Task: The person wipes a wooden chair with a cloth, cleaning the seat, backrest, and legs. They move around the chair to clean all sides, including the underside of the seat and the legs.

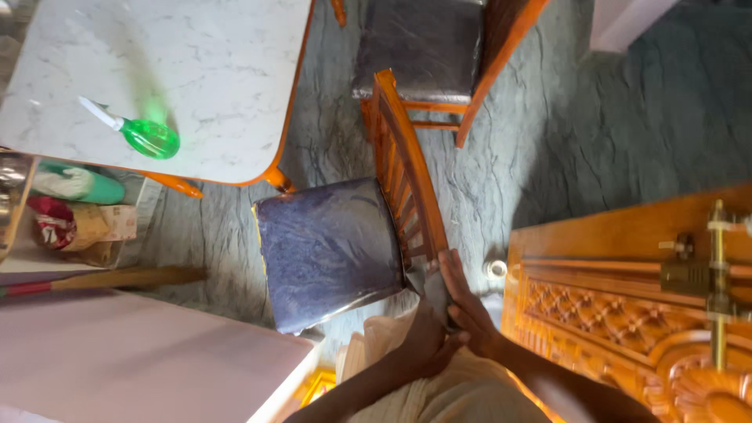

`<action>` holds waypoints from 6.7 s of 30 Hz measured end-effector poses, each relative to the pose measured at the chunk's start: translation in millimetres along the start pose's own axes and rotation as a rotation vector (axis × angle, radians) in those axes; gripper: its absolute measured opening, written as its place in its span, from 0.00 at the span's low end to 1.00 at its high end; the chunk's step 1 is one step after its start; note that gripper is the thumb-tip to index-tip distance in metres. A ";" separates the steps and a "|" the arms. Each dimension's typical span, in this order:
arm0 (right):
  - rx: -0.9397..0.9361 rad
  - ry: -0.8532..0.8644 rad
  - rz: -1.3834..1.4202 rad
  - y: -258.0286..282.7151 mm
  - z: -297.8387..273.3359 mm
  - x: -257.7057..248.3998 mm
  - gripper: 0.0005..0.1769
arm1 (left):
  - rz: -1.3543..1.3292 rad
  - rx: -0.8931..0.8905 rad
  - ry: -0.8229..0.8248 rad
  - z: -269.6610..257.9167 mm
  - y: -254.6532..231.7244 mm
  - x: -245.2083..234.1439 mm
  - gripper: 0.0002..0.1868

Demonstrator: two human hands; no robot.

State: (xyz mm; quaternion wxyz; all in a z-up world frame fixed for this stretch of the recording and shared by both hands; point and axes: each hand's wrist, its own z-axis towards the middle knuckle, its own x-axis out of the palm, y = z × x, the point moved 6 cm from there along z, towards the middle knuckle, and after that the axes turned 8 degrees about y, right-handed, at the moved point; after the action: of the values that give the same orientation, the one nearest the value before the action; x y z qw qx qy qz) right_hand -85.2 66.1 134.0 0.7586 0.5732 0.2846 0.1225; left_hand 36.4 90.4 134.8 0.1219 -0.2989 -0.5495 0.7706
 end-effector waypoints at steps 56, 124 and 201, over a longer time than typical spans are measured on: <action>0.176 -0.109 0.593 -237.7 367.0 -118.0 0.36 | 0.262 -0.659 -0.691 277.4 232.8 -209.4 0.45; -0.288 0.069 -0.033 -138.1 375.3 -92.9 0.13 | 1.469 -0.369 -0.589 -128.2 -43.0 -42.3 0.28; -1.101 0.892 -0.664 -38.5 374.4 305.4 0.35 | -0.646 -0.354 -1.452 -227.8 198.2 -292.8 0.29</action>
State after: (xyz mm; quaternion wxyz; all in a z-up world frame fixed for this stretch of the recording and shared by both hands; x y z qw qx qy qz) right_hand 370.4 -89.2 76.6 0.7446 -0.1042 0.6173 0.2316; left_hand 431.6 43.0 -1.4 -0.0977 0.4339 -0.6642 0.6009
